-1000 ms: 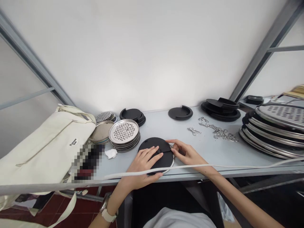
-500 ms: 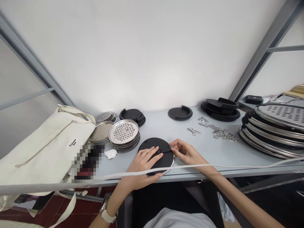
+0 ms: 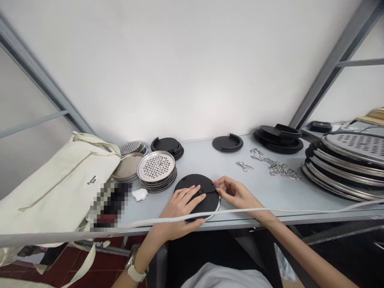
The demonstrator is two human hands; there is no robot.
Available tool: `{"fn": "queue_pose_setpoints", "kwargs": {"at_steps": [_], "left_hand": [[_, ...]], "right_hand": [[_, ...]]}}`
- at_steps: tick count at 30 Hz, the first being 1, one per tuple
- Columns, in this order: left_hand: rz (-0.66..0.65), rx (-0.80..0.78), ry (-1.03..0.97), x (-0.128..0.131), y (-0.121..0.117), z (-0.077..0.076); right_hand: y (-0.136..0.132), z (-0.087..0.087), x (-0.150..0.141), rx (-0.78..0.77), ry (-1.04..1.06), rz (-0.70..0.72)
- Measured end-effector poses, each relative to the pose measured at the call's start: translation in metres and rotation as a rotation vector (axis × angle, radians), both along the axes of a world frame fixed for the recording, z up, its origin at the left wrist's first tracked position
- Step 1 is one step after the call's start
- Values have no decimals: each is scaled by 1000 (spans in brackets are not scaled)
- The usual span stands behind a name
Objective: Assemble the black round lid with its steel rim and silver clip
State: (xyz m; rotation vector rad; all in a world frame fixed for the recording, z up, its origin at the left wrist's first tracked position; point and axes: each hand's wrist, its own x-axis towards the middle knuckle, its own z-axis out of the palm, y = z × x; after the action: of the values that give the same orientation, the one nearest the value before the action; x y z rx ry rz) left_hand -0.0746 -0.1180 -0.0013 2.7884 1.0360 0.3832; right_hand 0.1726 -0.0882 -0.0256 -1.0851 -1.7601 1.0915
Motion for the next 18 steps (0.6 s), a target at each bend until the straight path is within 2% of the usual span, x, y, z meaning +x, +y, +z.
{"fn": "queue_pose_setpoints", "kwargs": {"at_steps": [9, 18], "left_hand": [[-1, 8, -16, 0, 0, 0], [-4, 8, -13, 0, 0, -1]], "right_hand": [[2, -2, 0, 31, -15, -18], [-3, 4, 0, 81, -66, 17]]}}
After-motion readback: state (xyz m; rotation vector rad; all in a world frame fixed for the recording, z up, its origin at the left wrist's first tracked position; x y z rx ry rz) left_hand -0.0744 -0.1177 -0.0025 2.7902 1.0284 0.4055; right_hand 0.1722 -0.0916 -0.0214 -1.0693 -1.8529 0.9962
